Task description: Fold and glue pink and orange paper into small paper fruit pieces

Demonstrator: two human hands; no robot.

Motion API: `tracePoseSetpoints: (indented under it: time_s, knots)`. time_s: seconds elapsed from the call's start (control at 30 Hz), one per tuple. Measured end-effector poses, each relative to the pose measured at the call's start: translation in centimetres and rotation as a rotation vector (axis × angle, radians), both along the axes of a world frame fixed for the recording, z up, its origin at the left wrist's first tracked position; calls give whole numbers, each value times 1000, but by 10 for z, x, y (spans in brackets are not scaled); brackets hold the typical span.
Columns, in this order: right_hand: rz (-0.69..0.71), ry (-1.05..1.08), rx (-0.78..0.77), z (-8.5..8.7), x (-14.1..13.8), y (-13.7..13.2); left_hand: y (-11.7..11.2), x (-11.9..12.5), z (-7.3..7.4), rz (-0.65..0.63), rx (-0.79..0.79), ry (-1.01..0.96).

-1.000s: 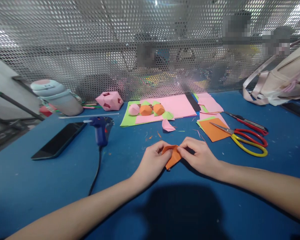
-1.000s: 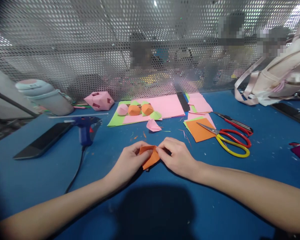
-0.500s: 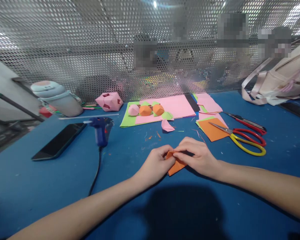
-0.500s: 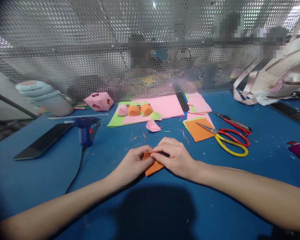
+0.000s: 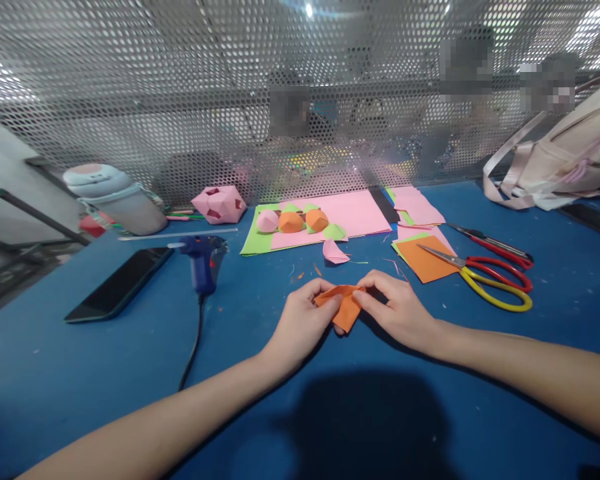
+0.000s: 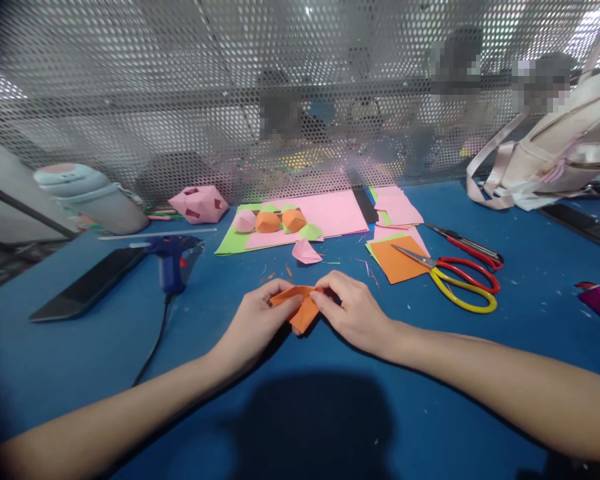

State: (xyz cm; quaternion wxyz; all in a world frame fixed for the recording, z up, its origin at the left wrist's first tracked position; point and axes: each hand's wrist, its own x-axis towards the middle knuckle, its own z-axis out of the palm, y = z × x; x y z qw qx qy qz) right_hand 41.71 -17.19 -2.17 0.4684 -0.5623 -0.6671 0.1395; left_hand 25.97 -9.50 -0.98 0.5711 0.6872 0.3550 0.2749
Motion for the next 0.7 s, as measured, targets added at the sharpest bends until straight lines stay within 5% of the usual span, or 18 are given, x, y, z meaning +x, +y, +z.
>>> tracePoseSetpoints:
  time_s: [0.43,0.7]
  knots:
    - [9,8,-44,-2,-2,3,4,0,-5,64,-15,-52]
    - [-15,23,27,-2,1,4,-3,-2,2,-48,-80,-94]
